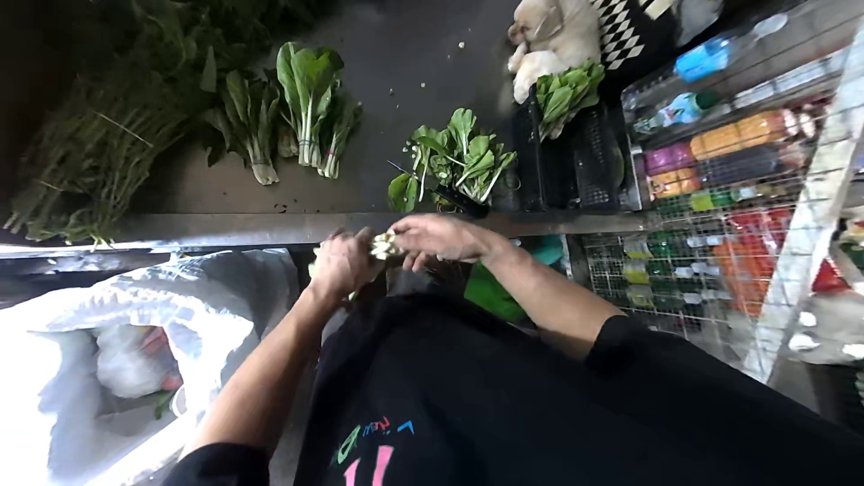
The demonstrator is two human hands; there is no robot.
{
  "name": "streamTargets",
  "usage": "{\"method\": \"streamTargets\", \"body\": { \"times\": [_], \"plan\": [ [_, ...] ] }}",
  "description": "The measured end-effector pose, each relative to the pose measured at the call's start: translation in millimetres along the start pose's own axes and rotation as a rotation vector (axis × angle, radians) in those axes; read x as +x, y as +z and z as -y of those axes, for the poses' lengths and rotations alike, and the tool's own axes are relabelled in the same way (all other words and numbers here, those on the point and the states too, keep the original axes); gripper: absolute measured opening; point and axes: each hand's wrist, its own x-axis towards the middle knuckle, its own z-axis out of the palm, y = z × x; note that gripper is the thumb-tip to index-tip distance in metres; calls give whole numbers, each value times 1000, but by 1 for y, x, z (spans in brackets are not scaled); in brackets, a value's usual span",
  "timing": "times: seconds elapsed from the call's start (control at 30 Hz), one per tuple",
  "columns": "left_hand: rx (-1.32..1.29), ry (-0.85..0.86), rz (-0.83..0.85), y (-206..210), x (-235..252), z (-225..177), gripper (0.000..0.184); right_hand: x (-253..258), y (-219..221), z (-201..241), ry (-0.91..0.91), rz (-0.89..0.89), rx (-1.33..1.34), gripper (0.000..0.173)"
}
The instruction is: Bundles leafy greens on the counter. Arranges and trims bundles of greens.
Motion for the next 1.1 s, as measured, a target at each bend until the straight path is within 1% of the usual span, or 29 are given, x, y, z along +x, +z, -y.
{"method": "streamTargets", "body": {
  "times": [0.03,0.07,0.13,0.2,0.23,0.3,0.33,0.37,0.4,0.5,0.6,0.67,0.7,0.8,0.83,0.87,0.9,0.97,1.03,1.1],
  "plan": [
    [-126,-93,-2,-3,3,-4,41,-5,-14,-5,-85,-72,47,43],
    [-257,-154,-27,-4,4,-9,38,-11,-29,-12,-160,-160,39,45],
    [-474,-214,-85,-1,7,-21,37,-17,-59,-32,-246,-413,-142,47],
    [-621,-205,-160,6,13,-36,34,-11,-88,-63,-183,-619,-405,48],
    [-671,-199,-203,10,15,-46,31,-4,-100,-86,-123,-670,-527,50],
    [-720,-197,-270,18,22,-66,27,13,-115,-136,9,-690,-721,56],
    [-733,-203,-289,20,26,-76,28,18,-119,-153,60,-679,-775,59],
    [-746,-214,-300,22,30,-85,29,20,-120,-163,71,-677,-818,61],
    [-747,-233,-307,25,33,-92,29,23,-121,-170,54,-686,-837,60],
    [-660,-334,-280,35,38,-107,31,29,-129,-180,22,-671,-768,53],
    [-560,-442,-276,42,41,-117,29,11,-133,-164,20,-572,-611,50],
    [-480,-493,-284,48,42,-123,28,-20,-129,-153,-75,-536,-482,48],
    [-437,-504,-295,50,43,-127,29,-40,-126,-148,-180,-554,-434,47],
    [-323,-512,-324,52,50,-141,31,-85,-115,-147,-687,-720,-433,50],
    [-301,-503,-328,52,53,-144,30,-93,-113,-147,-810,-738,-425,52],
    [-284,-497,-327,51,56,-147,30,-97,-112,-151,-870,-724,-435,54],
    [-270,-496,-321,50,60,-152,31,-99,-111,-156,-856,-686,-461,54],
    [-247,-512,-304,49,68,-162,30,-100,-114,-167,-737,-598,-508,51],
    [-254,-527,-278,49,75,-167,31,-107,-119,-170,-713,-632,-495,49],
    [-269,-512,-262,51,80,-169,32,-120,-128,-160,-739,-731,-450,49]
  ]
}}
